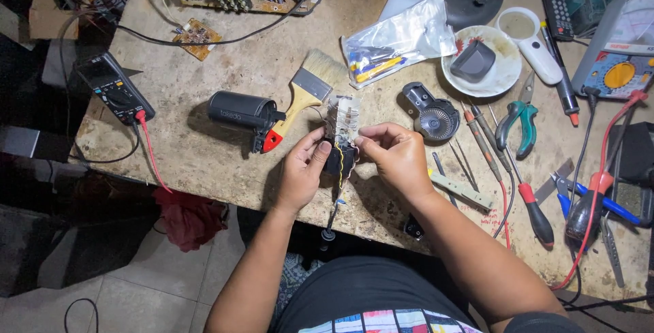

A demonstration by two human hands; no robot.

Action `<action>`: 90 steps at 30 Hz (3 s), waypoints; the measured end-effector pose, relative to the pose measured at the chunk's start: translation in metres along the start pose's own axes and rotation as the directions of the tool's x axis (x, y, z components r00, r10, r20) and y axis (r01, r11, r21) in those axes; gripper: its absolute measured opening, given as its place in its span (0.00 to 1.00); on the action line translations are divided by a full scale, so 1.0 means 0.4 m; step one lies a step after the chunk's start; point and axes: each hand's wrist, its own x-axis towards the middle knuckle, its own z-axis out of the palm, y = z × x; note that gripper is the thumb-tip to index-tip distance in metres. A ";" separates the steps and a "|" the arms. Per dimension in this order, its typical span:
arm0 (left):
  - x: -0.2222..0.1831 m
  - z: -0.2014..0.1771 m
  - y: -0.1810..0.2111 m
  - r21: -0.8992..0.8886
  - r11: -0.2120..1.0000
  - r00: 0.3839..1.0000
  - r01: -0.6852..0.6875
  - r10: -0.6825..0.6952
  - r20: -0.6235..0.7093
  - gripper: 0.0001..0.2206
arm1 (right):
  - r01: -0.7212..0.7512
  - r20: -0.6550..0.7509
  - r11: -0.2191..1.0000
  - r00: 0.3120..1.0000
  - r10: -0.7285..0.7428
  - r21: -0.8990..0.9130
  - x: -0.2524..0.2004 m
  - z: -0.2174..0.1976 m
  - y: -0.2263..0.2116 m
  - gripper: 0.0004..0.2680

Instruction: Repairing internal wiring of an electronic device by connecting wires to a terminal block and inspecting the assembly.

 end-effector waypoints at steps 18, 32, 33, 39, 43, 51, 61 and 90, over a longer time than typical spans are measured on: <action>-0.009 -0.009 -0.027 0.017 0.994 0.988 -0.105 0.102 0.118 0.35 | -0.045 0.059 0.990 0.998 0.038 0.133 -0.007 0.005 0.011 0.09; 0.011 -0.028 -0.039 -0.151 0.972 0.974 -0.182 0.199 0.109 0.26 | -0.015 0.200 0.996 0.980 -0.001 0.083 -0.024 -0.010 -0.043 0.07; 0.008 -0.029 -0.045 -0.151 0.972 0.974 -0.182 0.199 0.107 0.26 | -0.015 0.201 0.997 0.980 -0.002 0.082 -0.022 -0.012 -0.043 0.07; -0.002 -0.013 -0.027 -0.131 0.974 0.976 -0.187 0.199 0.084 0.29 | 0.032 0.189 0.999 0.981 -0.040 0.043 -0.020 -0.010 -0.023 0.04; -0.014 0.000 -0.010 -0.099 0.975 0.980 -0.197 0.197 -0.010 0.33 | -0.005 0.179 0.999 0.984 -0.003 0.043 -0.019 -0.010 -0.020 0.06; -0.031 0.029 0.008 0.013 0.979 0.970 -0.203 0.203 -0.137 0.37 | -0.137 0.142 0.982 0.983 0.118 0.130 -0.025 0.011 -0.010 0.08; -0.032 0.037 -0.013 0.095 0.961 0.939 -0.261 0.276 -0.204 0.36 | -0.085 0.070 0.993 0.994 0.080 0.078 -0.010 0.008 -0.007 0.08; -0.021 0.031 -0.044 0.063 0.969 0.935 -0.237 0.246 -0.255 0.34 | -0.168 -0.086 0.967 0.979 0.187 0.189 -0.040 0.055 -0.006 0.09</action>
